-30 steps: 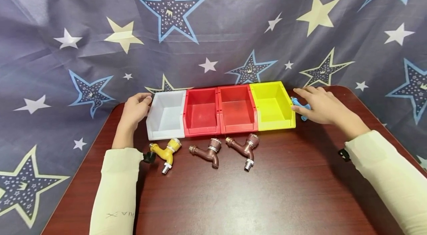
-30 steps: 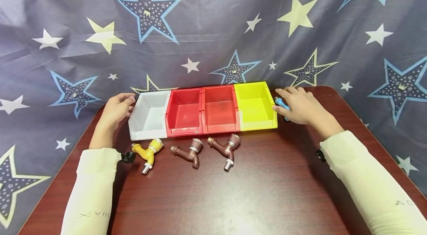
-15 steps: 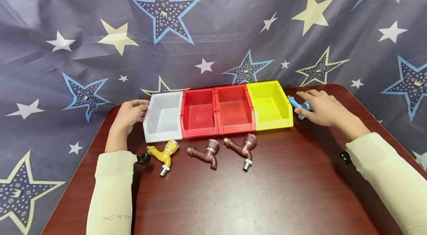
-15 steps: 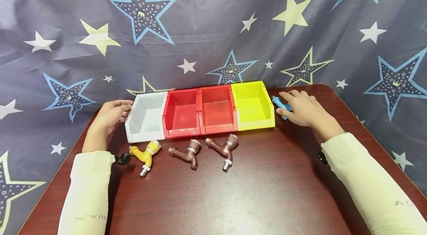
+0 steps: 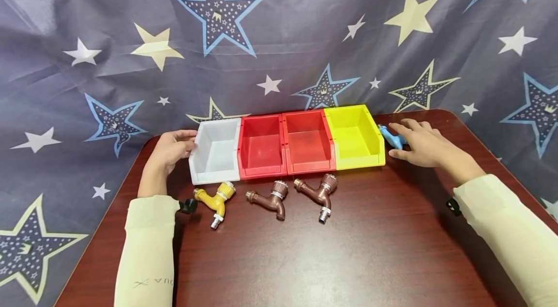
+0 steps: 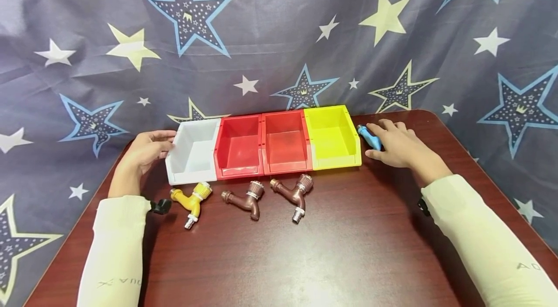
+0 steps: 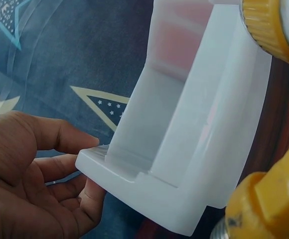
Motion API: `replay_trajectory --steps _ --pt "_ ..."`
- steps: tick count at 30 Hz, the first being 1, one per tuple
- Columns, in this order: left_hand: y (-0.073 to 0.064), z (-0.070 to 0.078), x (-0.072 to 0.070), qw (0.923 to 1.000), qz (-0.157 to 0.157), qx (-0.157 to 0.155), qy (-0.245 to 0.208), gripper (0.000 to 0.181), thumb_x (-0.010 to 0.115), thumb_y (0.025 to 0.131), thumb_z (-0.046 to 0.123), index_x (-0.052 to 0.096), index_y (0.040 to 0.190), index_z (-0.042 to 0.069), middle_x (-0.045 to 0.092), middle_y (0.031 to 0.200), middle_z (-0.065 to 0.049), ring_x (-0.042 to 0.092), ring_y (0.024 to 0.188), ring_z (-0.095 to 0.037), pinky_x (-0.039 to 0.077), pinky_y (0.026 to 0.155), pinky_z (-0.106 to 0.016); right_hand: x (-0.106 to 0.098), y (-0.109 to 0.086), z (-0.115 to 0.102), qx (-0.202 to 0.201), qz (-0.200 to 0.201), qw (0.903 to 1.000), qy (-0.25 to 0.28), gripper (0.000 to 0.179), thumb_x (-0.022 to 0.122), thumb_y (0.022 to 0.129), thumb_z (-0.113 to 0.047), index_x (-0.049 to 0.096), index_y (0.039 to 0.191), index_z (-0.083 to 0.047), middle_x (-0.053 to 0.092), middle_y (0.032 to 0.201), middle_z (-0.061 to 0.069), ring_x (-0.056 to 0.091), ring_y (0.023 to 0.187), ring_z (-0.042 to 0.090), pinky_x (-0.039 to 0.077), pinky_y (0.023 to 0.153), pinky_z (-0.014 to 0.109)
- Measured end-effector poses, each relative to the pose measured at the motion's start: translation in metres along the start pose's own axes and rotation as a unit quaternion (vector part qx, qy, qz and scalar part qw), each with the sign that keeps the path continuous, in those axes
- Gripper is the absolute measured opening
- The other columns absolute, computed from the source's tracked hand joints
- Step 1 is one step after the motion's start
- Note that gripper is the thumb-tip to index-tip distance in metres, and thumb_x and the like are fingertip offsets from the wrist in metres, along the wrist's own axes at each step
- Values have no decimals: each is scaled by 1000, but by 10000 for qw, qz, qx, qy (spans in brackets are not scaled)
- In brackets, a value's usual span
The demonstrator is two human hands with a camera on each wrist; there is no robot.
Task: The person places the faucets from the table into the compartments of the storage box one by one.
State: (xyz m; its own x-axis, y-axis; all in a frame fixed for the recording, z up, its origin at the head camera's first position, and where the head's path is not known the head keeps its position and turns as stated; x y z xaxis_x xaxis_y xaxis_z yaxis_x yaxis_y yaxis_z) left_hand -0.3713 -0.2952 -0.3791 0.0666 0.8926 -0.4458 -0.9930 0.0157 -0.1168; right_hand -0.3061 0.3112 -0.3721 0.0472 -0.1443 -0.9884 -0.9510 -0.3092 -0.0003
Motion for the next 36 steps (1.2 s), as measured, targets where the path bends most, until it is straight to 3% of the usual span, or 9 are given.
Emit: replay_trajectory --steps 16,30,36 --pt "3 -3 -2 9999 11 -1 -109 53 56 96 4 48 148 -5 53 141 -25 60 94 -7 54 76 -19 14 13 10 -506 149 9984 -197 79 80 87 -36 46 151 -4 44 145 29 42 123 55 39 92 68" --pt "6 -8 -3 9993 6 -41 -361 54 58 97 3 47 149 -4 51 142 -24 61 89 -2 54 75 -18 18 19 14 -631 62 9974 -346 72 80 87 -35 53 146 -5 51 142 26 45 123 51 40 96 67" --pt "4 -7 -3 9994 6 -35 -335 53 58 97 4 48 148 -4 52 141 -24 61 91 -4 55 76 -18 21 24 11 -767 -156 9963 -352 66 79 88 -32 56 142 -2 55 139 25 46 127 49 42 96 68"
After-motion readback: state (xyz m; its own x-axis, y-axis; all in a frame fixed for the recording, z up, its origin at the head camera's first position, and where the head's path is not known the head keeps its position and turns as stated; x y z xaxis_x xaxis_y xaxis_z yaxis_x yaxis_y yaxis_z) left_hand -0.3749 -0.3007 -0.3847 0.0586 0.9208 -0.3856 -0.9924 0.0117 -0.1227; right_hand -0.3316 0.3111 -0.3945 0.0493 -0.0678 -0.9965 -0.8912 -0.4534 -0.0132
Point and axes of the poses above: each hand's wrist, its own y-axis towards the middle knuckle, its own x-axis out of the palm, z = x × y, the point moved 6 cm from there along y, towards the middle knuckle
